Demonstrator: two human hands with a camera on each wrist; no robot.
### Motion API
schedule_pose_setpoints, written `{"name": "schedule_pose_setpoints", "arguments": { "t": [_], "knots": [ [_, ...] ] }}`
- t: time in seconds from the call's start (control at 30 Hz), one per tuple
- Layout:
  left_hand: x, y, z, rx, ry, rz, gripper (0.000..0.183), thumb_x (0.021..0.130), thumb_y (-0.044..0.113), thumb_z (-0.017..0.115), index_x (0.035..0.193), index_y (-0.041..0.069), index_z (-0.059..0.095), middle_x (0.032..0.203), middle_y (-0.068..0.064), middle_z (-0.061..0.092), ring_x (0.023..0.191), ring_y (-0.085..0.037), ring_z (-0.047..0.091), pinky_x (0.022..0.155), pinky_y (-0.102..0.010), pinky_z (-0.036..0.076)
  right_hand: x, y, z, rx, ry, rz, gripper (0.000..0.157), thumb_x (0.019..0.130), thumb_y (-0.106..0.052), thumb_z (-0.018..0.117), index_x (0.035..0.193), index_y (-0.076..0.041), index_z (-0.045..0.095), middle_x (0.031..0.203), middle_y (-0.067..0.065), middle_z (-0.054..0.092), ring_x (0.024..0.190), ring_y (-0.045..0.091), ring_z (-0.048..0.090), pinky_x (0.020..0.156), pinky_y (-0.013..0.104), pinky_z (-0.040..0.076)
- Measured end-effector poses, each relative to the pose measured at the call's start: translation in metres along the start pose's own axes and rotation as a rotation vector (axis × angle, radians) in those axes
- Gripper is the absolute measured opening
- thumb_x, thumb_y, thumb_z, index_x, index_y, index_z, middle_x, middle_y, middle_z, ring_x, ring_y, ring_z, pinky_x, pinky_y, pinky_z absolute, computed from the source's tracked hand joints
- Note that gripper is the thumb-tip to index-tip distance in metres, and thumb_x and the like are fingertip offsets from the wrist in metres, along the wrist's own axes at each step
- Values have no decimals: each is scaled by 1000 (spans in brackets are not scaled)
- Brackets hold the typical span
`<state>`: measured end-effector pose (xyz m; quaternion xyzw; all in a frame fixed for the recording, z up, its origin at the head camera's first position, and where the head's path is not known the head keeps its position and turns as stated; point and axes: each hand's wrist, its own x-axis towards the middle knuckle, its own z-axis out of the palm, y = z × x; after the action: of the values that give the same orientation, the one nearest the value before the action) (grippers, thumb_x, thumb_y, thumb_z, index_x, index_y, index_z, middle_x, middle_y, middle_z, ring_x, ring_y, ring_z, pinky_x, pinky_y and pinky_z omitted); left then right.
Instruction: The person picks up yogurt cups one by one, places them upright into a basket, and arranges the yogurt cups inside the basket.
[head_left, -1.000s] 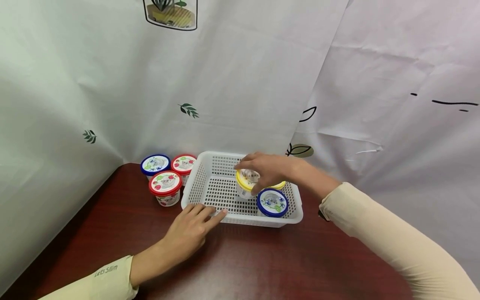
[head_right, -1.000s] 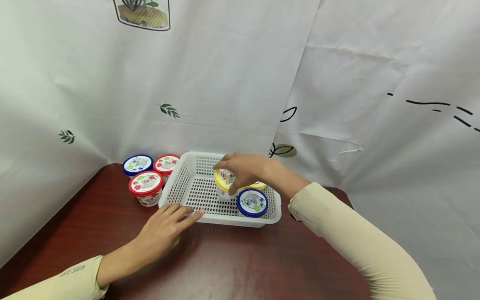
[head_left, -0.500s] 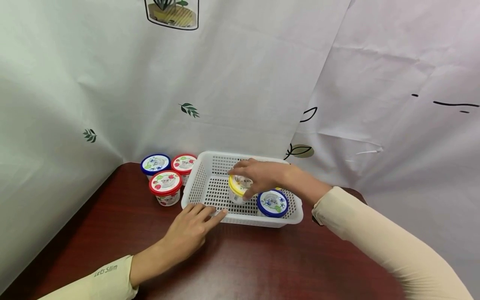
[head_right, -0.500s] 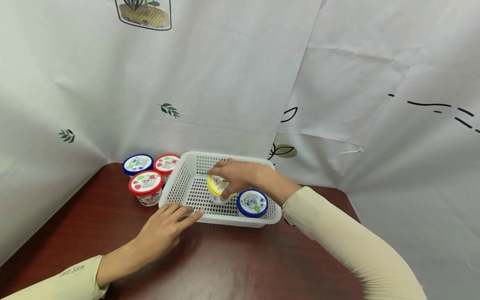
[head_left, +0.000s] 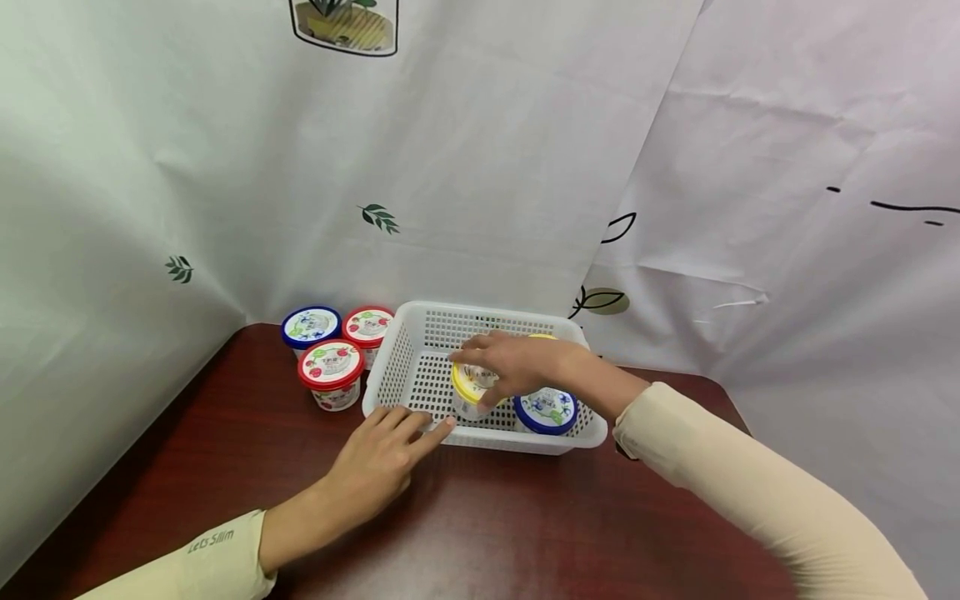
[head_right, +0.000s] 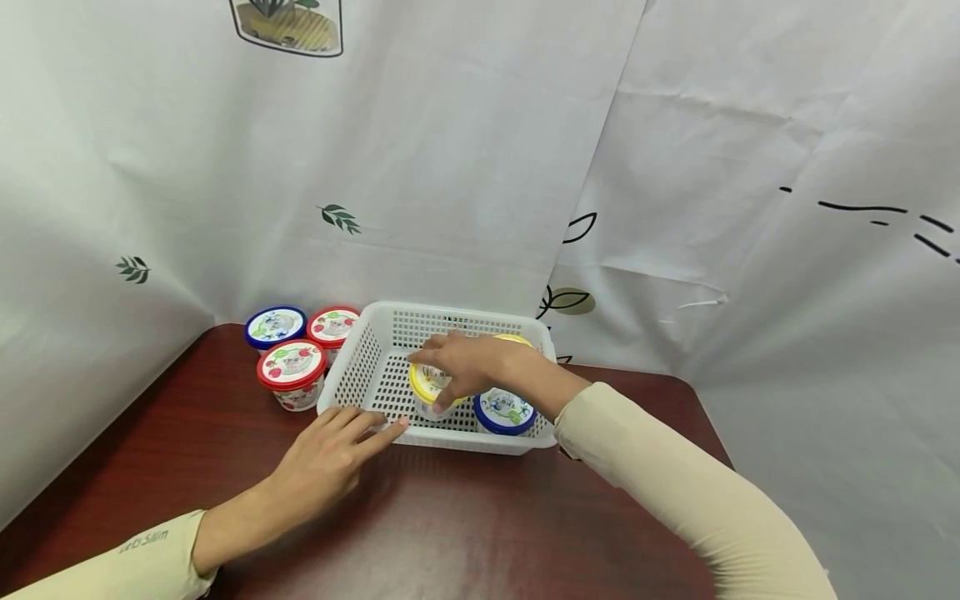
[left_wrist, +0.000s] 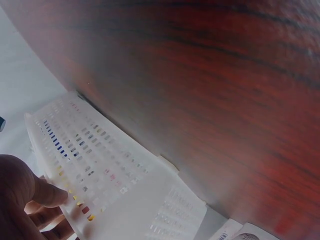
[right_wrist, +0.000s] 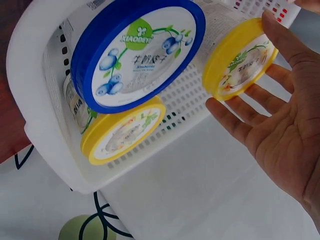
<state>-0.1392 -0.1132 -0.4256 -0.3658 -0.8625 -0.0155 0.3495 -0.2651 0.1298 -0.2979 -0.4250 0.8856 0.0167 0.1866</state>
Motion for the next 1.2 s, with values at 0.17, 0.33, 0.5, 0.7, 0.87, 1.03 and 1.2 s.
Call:
{"name": "schedule_pose_setpoints", "arguments": {
  "t": [0.17, 0.33, 0.5, 0.7, 0.87, 1.03, 1.2],
  "knots": [
    [0, -1, 0, -2, 3, 3, 68, 74, 5, 95, 139, 20, 79, 114, -3, 75, 99, -25, 69, 86, -42, 59, 4, -1, 7, -9, -18, 23, 89, 103, -48, 82, 178, -28, 38, 185, 11, 36, 175, 44, 25, 138, 66, 31],
    [-1, -2, 1, -2, 22, 5, 67, 73, 4, 93, 137, 20, 80, 113, -3, 75, 98, -25, 68, 86, -42, 59, 7, -2, 11, -22, -31, 35, 88, 103, -48, 81, 177, -29, 38, 184, 10, 36, 175, 47, 23, 139, 67, 29],
    [-2, -2, 2, -2, 27, 5, 68, 73, 4, 93, 138, 20, 80, 113, -4, 75, 97, -25, 68, 86, -42, 59, 11, -4, 16, -20, -64, 39, 85, 105, -47, 78, 178, -28, 37, 185, 9, 36, 175, 47, 22, 140, 66, 27],
    [-1, -1, 2, -9, 29, 8, 67, 72, 4, 94, 137, 19, 81, 113, -3, 75, 98, -25, 68, 87, -42, 59, 14, -5, 20, -35, -72, 51, 84, 106, -49, 77, 177, -32, 37, 185, 7, 36, 175, 46, 24, 138, 66, 31],
    [-1, -2, 3, -5, 42, 17, 69, 70, 4, 95, 135, 20, 81, 113, -3, 74, 97, -25, 67, 86, -42, 59, 17, -3, 20, -41, -85, 31, 83, 106, -50, 77, 177, -31, 39, 184, 8, 39, 173, 44, 28, 139, 65, 29],
    [-1, -3, 4, -3, 49, 19, 69, 70, 4, 94, 136, 20, 81, 112, -3, 74, 96, -25, 68, 85, -42, 59, 17, 0, 18, -48, -114, -3, 81, 108, -47, 75, 177, -28, 38, 184, 11, 36, 175, 42, 26, 142, 63, 22],
    [-1, -4, 4, -5, 49, 22, 69, 70, 4, 94, 136, 20, 81, 113, -4, 75, 97, -25, 69, 85, -42, 59, 17, 3, 16, -47, -123, -35, 79, 109, -46, 73, 177, -25, 39, 185, 12, 36, 175, 37, 27, 143, 60, 22]
  ]
}}
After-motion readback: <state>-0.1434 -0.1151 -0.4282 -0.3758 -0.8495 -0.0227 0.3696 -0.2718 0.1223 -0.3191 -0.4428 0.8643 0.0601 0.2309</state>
